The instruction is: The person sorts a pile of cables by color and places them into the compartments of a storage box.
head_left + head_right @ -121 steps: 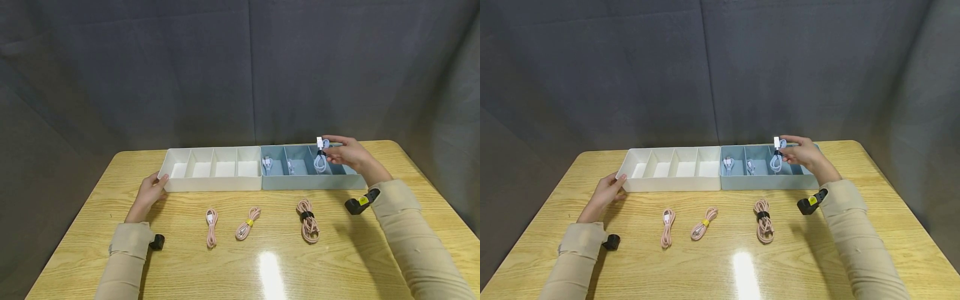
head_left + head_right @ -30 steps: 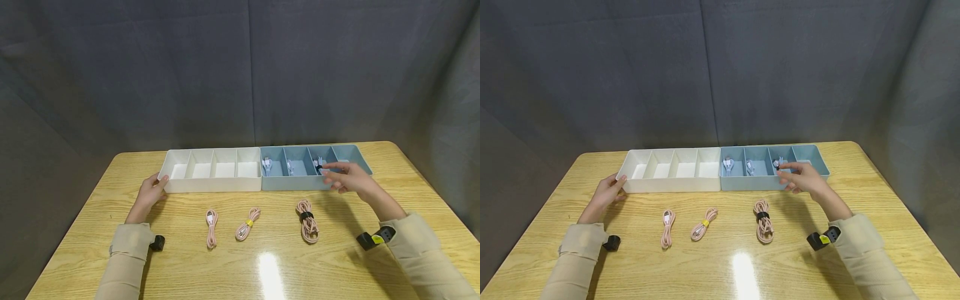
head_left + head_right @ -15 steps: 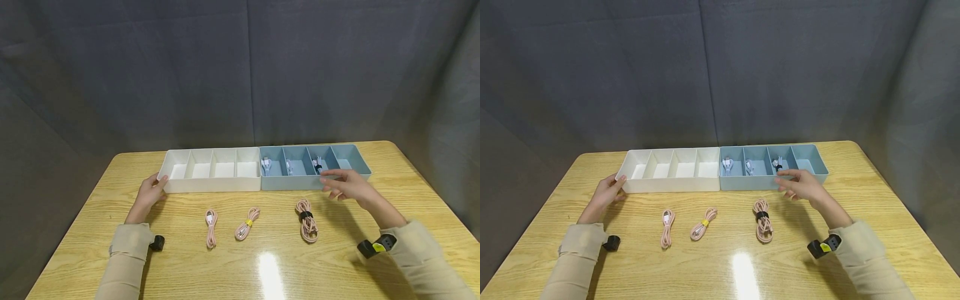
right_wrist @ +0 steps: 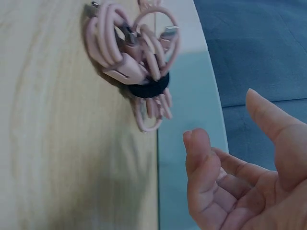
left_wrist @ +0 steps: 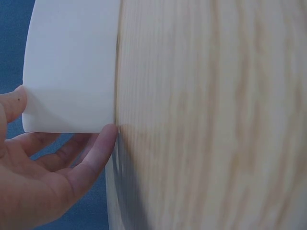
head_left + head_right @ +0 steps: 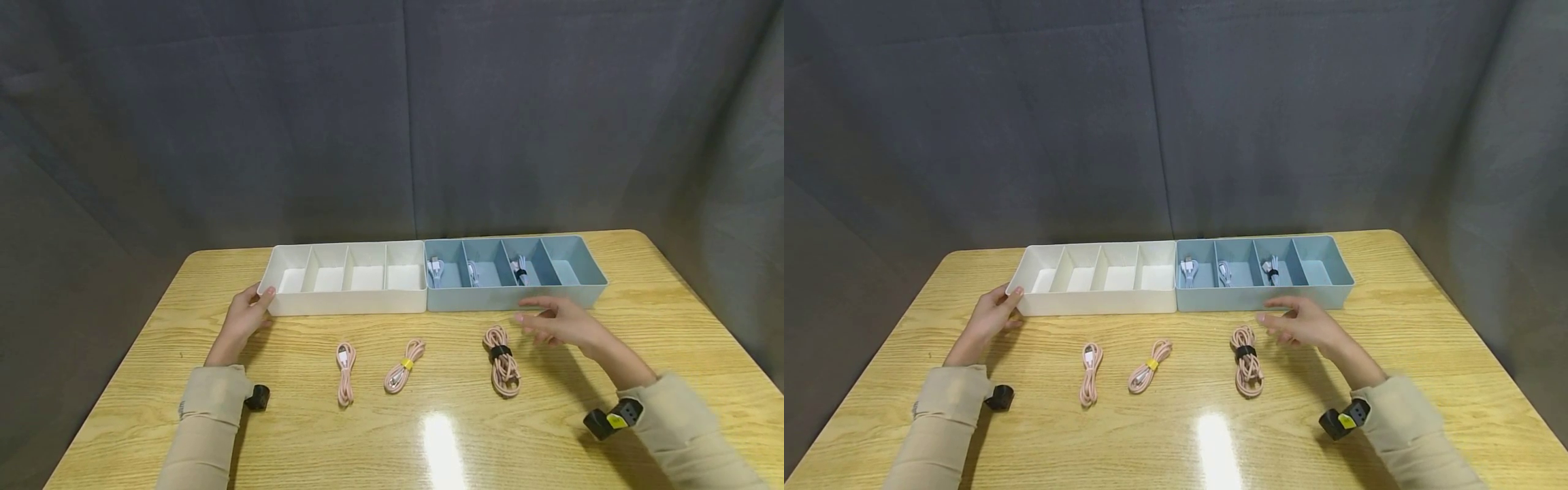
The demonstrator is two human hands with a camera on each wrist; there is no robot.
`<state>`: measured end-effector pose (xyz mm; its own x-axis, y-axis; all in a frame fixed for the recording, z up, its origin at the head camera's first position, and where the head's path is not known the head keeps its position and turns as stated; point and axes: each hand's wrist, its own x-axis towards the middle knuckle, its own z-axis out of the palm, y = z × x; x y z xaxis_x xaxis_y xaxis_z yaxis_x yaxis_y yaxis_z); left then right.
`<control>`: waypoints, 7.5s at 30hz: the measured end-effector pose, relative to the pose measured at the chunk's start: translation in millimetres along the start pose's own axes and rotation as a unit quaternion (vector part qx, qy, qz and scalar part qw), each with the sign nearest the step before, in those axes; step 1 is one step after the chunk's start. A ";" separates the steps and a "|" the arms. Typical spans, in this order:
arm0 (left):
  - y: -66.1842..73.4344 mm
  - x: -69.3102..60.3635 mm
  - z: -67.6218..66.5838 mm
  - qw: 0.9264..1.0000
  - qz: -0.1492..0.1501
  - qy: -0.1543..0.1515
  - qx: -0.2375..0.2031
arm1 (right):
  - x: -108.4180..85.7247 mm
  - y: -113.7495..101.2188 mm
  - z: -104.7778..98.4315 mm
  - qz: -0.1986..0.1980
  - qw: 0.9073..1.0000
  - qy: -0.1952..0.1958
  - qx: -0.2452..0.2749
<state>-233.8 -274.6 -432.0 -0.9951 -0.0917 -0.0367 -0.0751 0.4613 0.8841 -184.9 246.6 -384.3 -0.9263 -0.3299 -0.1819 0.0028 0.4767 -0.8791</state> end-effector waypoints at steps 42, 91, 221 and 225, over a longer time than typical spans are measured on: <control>21.5 -8.4 -2.5 0.999 -0.043 -0.012 0.000 | 6.4 11.0 41.9 0.036 0.998 -0.038 -0.023; 23.2 -9.5 -3.0 0.999 -0.042 -0.019 -0.014 | 6.7 -12.2 31.7 -0.007 0.999 -0.027 0.023; 22.0 -13.5 -4.5 0.999 -0.040 -0.017 -0.011 | 136.7 -103.8 71.9 0.052 0.985 0.111 0.122; 23.1 -14.4 -5.8 0.999 -0.039 -0.017 -0.016 | 141.0 -106.0 75.7 0.047 0.981 0.109 0.154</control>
<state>-220.9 -267.8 -408.4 -0.9879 -0.0959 -0.1219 -0.1514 0.4262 0.8919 -287.3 87.9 -350.2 -0.9751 -0.0978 -0.1989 0.1742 0.2170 -0.9605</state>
